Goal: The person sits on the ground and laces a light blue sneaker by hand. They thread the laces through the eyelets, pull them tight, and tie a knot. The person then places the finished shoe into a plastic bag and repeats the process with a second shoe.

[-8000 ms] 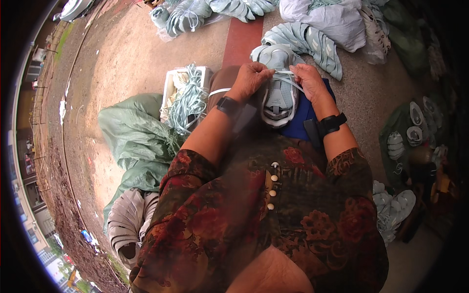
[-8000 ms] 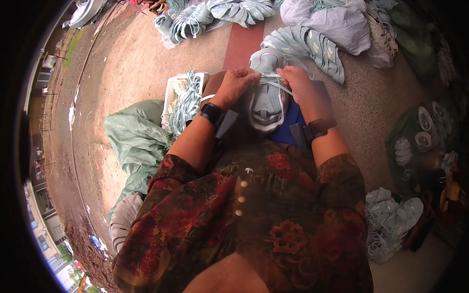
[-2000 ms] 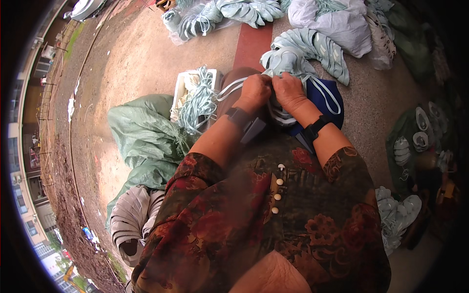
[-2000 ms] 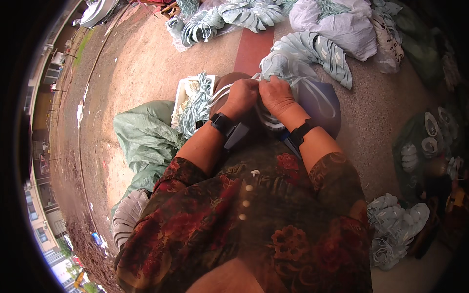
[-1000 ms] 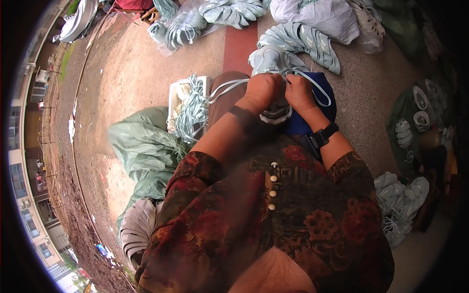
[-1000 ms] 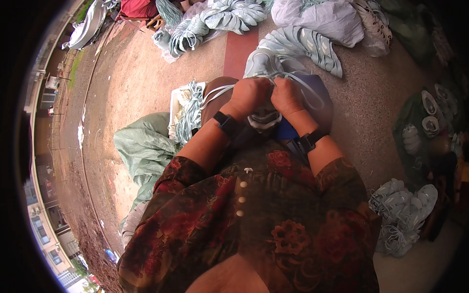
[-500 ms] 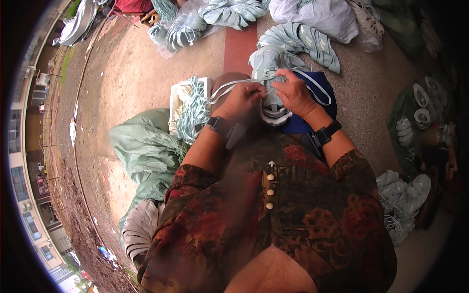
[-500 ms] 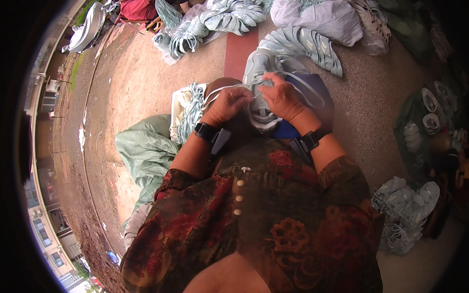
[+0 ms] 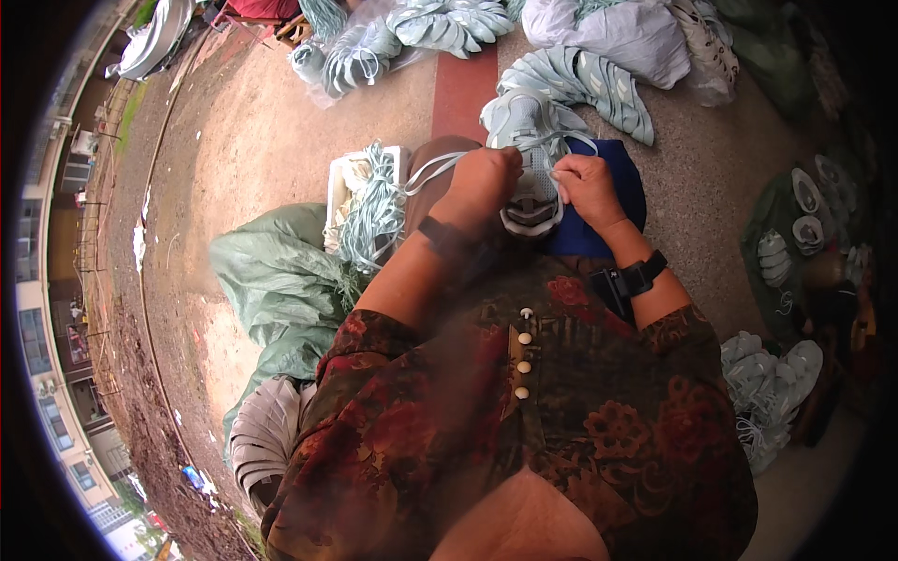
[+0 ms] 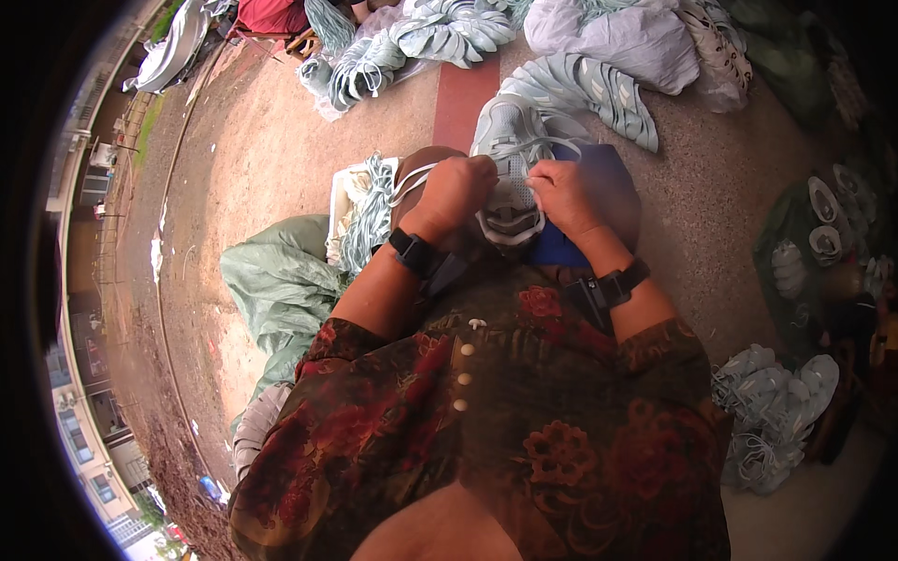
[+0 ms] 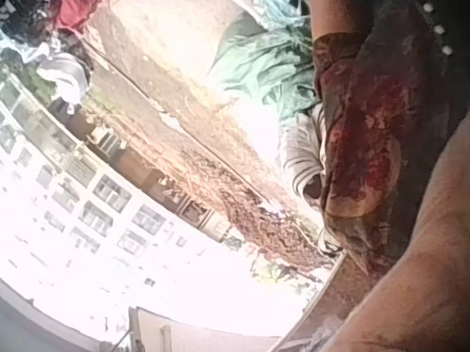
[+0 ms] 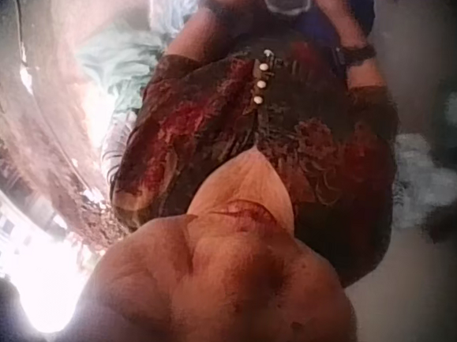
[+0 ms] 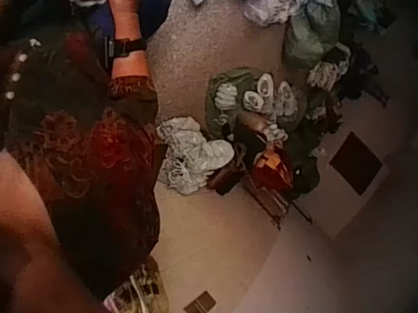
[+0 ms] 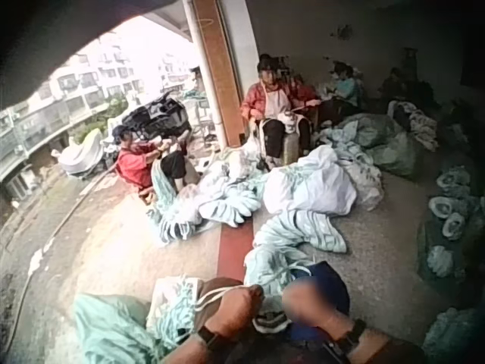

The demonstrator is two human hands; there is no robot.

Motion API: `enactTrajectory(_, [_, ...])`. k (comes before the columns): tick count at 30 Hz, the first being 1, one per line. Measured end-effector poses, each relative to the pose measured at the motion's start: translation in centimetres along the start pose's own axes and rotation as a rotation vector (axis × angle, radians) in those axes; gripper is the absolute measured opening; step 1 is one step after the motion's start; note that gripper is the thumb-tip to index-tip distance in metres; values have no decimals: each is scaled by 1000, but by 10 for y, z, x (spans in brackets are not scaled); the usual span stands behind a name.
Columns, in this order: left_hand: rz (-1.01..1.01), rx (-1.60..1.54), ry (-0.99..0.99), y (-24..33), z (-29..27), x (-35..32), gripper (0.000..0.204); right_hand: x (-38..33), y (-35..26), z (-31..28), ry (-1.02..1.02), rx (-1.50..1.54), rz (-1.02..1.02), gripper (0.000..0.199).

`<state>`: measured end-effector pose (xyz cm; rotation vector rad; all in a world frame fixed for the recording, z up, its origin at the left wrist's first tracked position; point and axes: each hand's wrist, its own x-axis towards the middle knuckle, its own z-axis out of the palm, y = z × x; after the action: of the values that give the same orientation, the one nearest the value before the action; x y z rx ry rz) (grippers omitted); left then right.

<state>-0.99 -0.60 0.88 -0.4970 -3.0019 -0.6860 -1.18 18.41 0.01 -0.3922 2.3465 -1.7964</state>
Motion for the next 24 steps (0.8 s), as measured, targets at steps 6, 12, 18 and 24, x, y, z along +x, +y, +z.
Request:
enactTrajectory(6, [65, 256, -59, 15, -1, -1, 10, -2, 10, -3, 62, -73, 5, 13])
enactTrajectory(12, [-37, 255, 25, 14, -4, -3, 10, -3, 18, -4, 35, 31, 68, 11])
enactTrajectory(18, [-161, 320, -157, 33, -6, 11, 16, -3, 21, -7, 11, 36, 103, 12])
enactTrajectory(24, [-40, 224, -41, -5, 12, 9, 20, -4, 21, -7, 10, 126, 92, 13])
